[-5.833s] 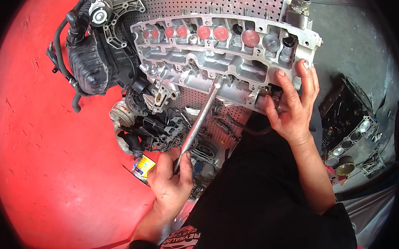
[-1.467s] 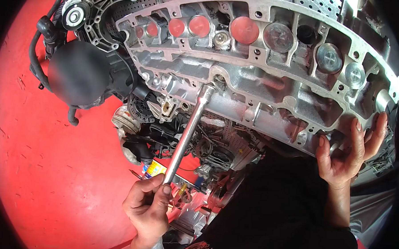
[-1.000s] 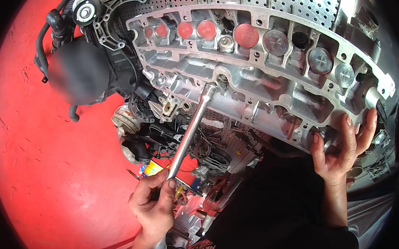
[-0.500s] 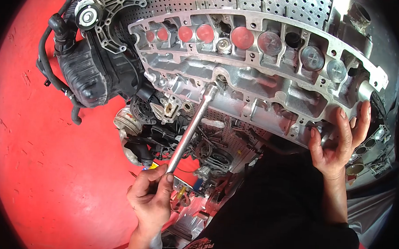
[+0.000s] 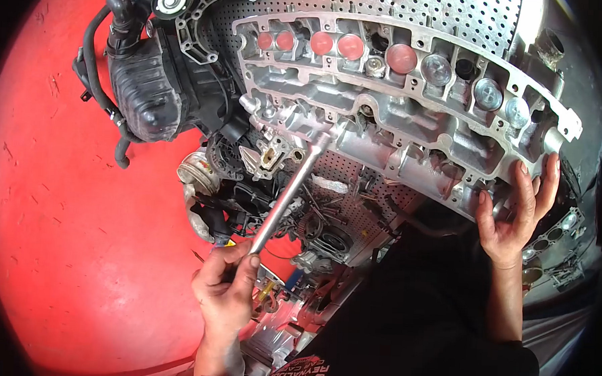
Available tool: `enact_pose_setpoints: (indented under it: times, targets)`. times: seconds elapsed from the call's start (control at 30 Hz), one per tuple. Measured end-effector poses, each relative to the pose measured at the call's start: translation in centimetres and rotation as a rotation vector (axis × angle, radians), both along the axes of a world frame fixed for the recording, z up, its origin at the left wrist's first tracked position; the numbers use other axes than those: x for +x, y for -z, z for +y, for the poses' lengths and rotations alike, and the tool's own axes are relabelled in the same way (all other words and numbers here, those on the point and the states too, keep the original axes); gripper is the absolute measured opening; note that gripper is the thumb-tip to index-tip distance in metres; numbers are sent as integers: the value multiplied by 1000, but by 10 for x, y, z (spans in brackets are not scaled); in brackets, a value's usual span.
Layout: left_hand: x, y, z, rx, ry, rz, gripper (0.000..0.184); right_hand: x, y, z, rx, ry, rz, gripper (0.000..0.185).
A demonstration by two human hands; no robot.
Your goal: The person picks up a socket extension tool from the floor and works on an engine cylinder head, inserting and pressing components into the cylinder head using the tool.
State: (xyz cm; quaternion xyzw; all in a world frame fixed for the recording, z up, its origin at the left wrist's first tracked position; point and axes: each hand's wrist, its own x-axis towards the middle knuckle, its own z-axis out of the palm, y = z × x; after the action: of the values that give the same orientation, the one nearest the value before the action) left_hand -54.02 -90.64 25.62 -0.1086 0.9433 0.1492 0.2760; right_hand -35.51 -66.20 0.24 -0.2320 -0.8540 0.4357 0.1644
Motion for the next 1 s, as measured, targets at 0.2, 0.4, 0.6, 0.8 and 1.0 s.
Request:
enact_pose_setpoints:
  times: [0.2,0.4,0.6,0.8,1.0]
  targets:
    - [-9,17,-14,23,7,61,14,1,2,-1,-15,8,6,65]
    - [-12,24,-13,22,12,47,12,1,1,-1,-23,6,2,65]
    - [-17,27,-11,23,5,50,12,3,1,-1,-33,8,-3,65]
    - [-20,28,-9,0,41,44,9,3,1,-2,-36,7,-6,66]
    - [-23,29,-7,-1,71,64,9,1,2,1,-25,0,-10,67]
